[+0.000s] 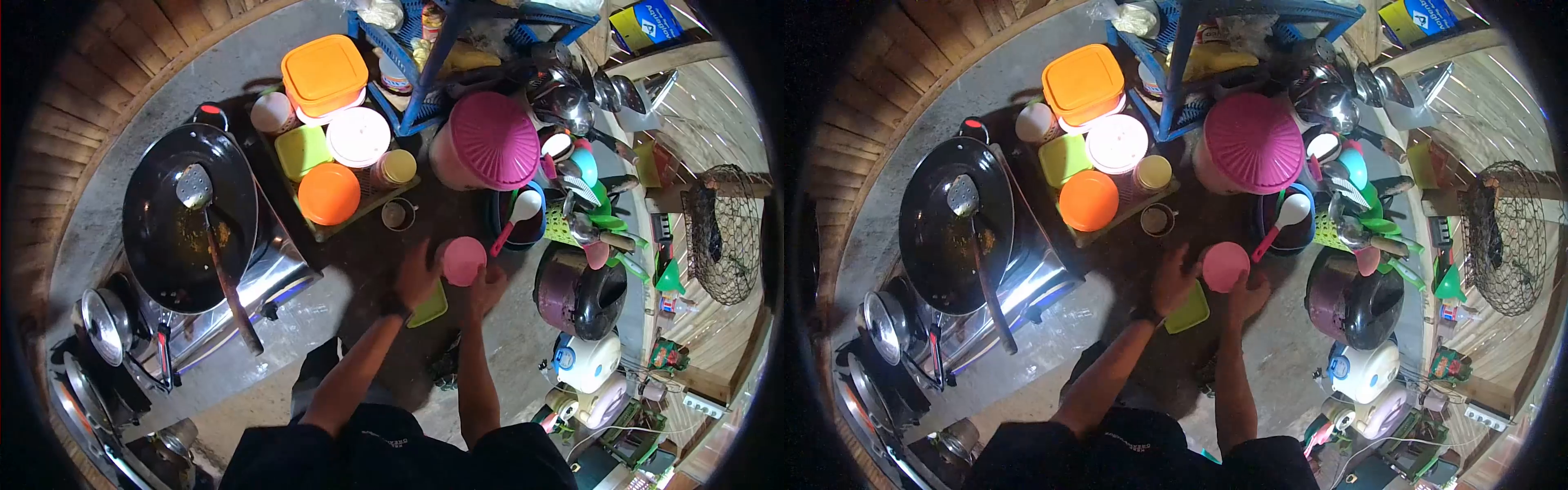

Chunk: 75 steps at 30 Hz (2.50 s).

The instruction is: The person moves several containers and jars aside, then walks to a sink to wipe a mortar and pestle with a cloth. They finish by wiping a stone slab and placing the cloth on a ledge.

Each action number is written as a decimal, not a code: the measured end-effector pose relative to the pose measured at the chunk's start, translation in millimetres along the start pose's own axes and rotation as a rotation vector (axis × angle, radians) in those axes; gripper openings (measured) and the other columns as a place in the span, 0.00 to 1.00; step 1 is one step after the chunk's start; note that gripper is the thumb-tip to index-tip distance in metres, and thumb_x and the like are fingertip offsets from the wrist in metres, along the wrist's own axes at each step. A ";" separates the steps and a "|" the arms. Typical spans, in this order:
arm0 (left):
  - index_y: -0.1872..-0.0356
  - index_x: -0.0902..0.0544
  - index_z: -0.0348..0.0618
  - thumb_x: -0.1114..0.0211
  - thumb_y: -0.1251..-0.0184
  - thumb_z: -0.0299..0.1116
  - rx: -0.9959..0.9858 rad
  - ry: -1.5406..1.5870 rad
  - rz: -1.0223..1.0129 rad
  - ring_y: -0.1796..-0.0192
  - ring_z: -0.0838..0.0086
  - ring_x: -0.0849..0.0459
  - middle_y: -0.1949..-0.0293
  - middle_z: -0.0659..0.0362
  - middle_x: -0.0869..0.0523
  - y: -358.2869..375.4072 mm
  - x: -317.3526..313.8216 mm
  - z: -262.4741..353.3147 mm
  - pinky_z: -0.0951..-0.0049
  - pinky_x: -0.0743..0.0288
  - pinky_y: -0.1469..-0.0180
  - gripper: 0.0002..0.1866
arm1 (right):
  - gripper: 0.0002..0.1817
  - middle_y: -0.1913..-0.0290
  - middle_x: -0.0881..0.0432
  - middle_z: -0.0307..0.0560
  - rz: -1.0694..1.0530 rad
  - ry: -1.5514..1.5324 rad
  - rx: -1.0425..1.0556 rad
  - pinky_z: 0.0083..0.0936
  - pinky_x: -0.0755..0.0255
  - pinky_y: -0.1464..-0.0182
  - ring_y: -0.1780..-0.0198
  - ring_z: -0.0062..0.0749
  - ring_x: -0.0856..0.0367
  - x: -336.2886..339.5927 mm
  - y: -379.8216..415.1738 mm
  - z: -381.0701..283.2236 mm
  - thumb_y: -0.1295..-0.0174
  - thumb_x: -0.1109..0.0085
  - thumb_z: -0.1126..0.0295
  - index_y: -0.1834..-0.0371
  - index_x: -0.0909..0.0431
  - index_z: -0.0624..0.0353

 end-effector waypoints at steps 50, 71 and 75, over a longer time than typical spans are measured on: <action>0.31 0.33 0.31 0.36 0.33 0.42 0.063 -0.039 0.691 0.36 0.47 0.26 0.37 0.39 0.25 -96.7 226.1 104.3 0.56 0.39 0.33 0.34 | 0.15 0.61 0.14 0.44 -1.062 -0.516 0.310 0.27 0.28 0.55 0.61 0.25 0.20 -109.2 19.8 -354.3 0.37 0.42 0.69 0.52 0.18 0.67; 0.32 0.37 0.25 0.46 0.27 0.51 0.481 -0.286 0.601 0.46 0.38 0.21 0.45 0.31 0.21 -147.1 219.8 -2.3 0.48 0.28 0.44 0.37 | 0.08 0.64 0.15 0.62 -0.463 -0.445 0.633 0.44 0.23 0.57 0.60 0.57 0.15 -164.1 41.2 -357.3 0.43 0.36 0.72 0.63 0.18 0.65; 0.30 0.36 0.29 0.43 0.26 0.39 -0.096 -0.049 0.475 0.35 0.52 0.27 0.36 0.38 0.27 -95.6 150.5 85.7 0.57 0.37 0.32 0.31 | 0.10 0.62 0.17 0.45 -0.057 -0.692 0.275 0.31 0.23 0.59 0.62 0.33 0.18 -79.6 8.7 -243.4 0.38 0.38 0.72 0.55 0.19 0.61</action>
Point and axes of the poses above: each hand's wrist, its own y-axis away from the middle knuckle, its own x-axis out of the back of the hand, z = x × y, the point moved 4 cm from there along -y, towards the middle knuckle
